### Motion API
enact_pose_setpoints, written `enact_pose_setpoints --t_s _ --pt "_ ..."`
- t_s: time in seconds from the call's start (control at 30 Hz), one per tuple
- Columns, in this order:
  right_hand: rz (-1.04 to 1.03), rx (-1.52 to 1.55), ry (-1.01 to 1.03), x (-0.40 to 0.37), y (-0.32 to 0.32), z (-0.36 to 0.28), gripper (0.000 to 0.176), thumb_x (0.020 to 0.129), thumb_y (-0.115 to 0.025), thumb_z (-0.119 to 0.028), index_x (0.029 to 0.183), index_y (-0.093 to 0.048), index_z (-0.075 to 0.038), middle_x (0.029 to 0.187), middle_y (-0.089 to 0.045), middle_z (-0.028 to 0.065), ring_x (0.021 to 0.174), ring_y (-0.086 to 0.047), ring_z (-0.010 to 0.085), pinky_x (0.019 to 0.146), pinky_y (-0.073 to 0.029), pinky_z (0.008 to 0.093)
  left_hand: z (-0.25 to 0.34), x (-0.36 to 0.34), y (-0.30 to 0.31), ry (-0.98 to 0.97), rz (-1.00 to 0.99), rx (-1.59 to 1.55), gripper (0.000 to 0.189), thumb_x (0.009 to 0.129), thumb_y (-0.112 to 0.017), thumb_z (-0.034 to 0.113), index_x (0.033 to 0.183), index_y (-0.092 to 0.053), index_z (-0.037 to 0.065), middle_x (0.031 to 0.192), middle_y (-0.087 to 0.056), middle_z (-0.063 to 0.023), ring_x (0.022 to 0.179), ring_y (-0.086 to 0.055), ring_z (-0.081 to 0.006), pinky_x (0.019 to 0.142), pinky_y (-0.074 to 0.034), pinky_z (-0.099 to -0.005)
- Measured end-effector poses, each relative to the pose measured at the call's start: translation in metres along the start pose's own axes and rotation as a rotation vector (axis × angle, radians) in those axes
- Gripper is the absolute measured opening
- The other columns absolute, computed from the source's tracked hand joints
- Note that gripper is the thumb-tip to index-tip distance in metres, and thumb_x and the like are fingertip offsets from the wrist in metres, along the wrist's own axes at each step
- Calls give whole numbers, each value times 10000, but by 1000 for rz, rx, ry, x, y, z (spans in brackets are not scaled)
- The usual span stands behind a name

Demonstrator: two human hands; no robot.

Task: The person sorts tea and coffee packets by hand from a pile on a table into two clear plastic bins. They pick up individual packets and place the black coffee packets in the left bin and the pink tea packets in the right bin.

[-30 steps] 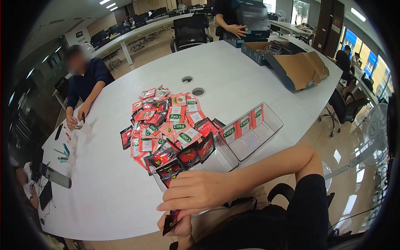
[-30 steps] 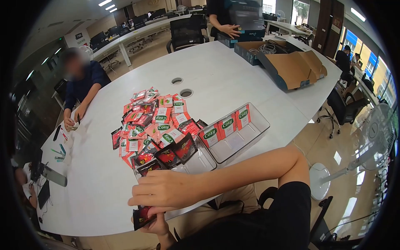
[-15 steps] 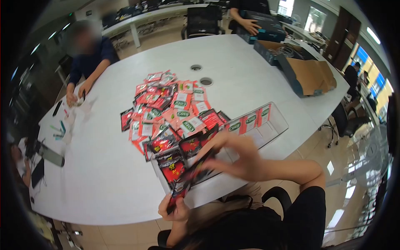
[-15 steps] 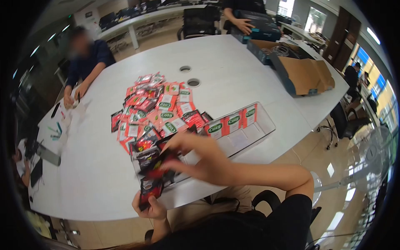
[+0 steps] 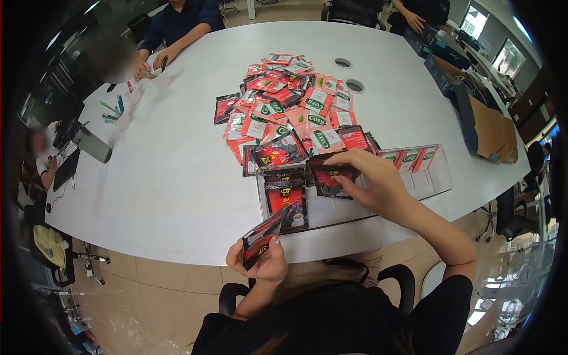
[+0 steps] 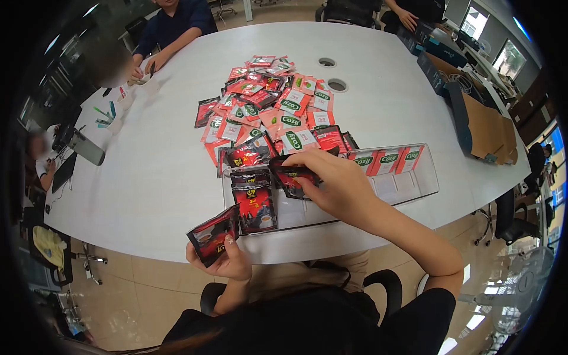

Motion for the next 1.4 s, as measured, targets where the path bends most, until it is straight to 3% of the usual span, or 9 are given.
enact_pose_setpoints --t_s 0.17,0.27,0.57,0.63,0.87,0.97,1.07,1.1,1.4 --pt "9 -218 205 2 -13 0 317 692 -754 -63 967 -600 -88 954 -608 57 934 -576 252 822 -463 360 -5 1 -1 88 -60 -86 542 801 -688 -9 1243 -376 19 1099 -555 -230 875 -641 -223 765 -553 -311" --pt "34 -398 242 3 -13 -2 378 665 -782 -96 978 -571 -107 1127 -574 63 1033 -541 262 857 -427 379 -7 0 1 120 -69 -141 522 819 -658 -24 1255 -376 29 1110 -555 -240 898 -646 -239 782 -555 -321" --pt "-198 -577 103 10 -34 8 943 629 -823 -215 1440 -349 -127 1361 -467 92 1203 -467 264 998 -321 432 -2 5 -5 140 7 -169 434 810 -613 -33 1201 -425 -23 1076 -571 -166 932 -607 -197 851 -525 -336" --pt "-168 -587 120 10 -32 5 936 636 -819 -214 1440 -350 -124 1359 -467 99 1210 -463 263 1012 -312 445 -8 1 0 149 -2 -151 479 831 -621 -32 1246 -385 1 1111 -558 -221 940 -633 -231 851 -532 -339" --pt "-2 -509 236 10 -21 -19 765 687 -795 -207 1367 -463 -101 1256 -534 94 1137 -511 265 977 -369 430 -10 4 0 254 83 -235 390 883 -508 34 1243 -400 -71 1142 -551 -175 972 -596 -194 852 -490 -303" --pt "-45 -232 362 4 -20 -33 447 785 -729 -180 1203 -599 -87 1149 -605 93 1056 -564 266 902 -434 394 -14 4 0 242 79 -330 405 894 -485 8 1275 -373 -73 1187 -533 -183 1042 -579 -213 898 -481 -331" --pt "-540 126 -38 -7 -45 -36 258 901 -623 -237 1095 -644 -67 1054 -648 109 1000 -592 278 837 -471 389 -14 6 -2 264 73 -406 415 903 -474 7 1294 -356 -69 1204 -527 -185 1072 -567 -218 927 -470 -349" --pt "-721 107 -87 -11 -55 -36 348 980 -484 -340 1112 -643 -61 1057 -651 131 1014 -587 286 833 -481 407 -14 7 -2 273 66 -429 419 906 -471 7 1301 -350 -67 1209 -526 -186 1082 -563 -220 936 -466 -354" --pt "-729 58 -67 0 -78 -31 533 994 -418 -436 1282 -537 -5 1160 -585 151 1127 -527 314 942 -439 415 -14 7 -2 290 44 -391 431 911 -465 10 1317 -340 -62 1247 -502 -191 1121 -548 -237 954 -465 -372"
Point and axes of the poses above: each hand's wrist, its own x-axis towards the middle knuckle, its own y-axis out of the back of the hand, z = x × y, the point moved 5 cm from there along x, towards the middle knuckle
